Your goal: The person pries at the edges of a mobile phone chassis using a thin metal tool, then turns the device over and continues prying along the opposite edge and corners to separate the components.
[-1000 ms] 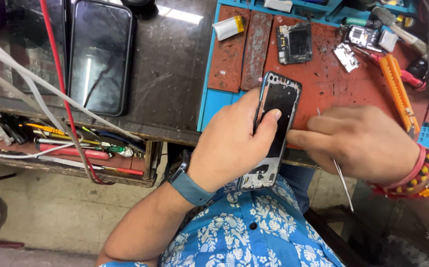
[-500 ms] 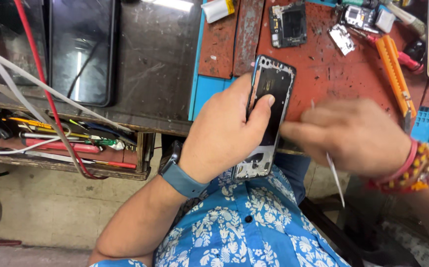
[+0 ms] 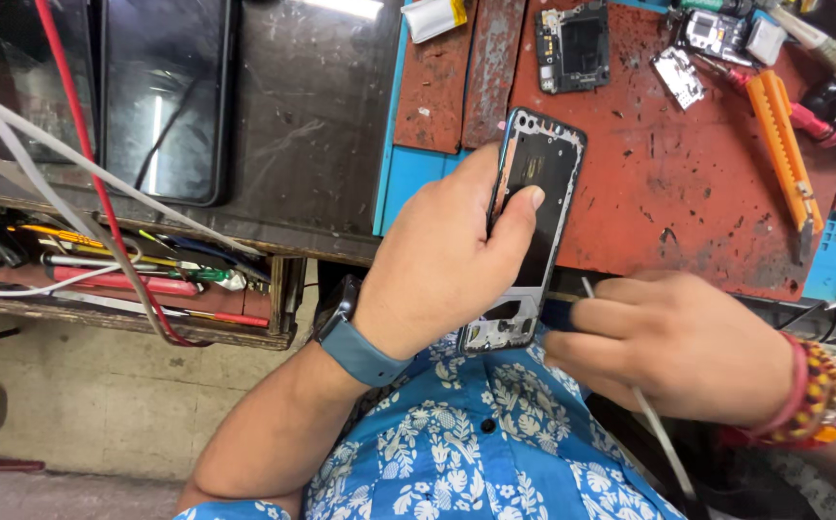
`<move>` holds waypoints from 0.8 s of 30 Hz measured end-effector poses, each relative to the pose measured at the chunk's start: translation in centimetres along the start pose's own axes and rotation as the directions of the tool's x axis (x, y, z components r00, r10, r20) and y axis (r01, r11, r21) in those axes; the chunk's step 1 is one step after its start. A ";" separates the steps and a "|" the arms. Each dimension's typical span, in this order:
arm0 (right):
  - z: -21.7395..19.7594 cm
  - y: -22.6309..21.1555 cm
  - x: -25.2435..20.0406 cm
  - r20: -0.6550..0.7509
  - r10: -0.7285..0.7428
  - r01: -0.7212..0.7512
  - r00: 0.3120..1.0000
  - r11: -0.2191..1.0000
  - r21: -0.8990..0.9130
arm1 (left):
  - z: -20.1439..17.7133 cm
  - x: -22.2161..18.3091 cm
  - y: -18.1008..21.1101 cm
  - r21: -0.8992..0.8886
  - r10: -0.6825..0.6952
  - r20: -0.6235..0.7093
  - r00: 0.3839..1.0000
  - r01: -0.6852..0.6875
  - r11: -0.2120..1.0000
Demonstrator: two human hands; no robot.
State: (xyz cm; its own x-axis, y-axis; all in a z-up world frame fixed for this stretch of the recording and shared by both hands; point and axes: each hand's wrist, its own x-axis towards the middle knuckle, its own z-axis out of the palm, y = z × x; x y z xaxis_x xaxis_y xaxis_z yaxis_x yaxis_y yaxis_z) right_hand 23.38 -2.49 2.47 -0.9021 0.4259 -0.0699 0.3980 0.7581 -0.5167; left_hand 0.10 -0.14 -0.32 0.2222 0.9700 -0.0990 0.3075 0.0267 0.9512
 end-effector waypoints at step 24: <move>4.7 -1.1 -2.1 -0.594 0.651 -0.215 0.473 0.739 0.638 | 3.7 -1.4 0.9 -0.091 0.168 -0.430 0.887 -0.228 0.969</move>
State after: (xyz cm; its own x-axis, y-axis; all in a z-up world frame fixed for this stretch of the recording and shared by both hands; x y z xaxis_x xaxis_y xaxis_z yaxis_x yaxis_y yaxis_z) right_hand 24.03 -6.50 -0.88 -0.0681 0.9881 0.1380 0.3811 0.1536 -0.9117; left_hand 3.48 -2.33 -0.41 -0.1492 0.9688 0.1978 0.1632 -0.1732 0.9713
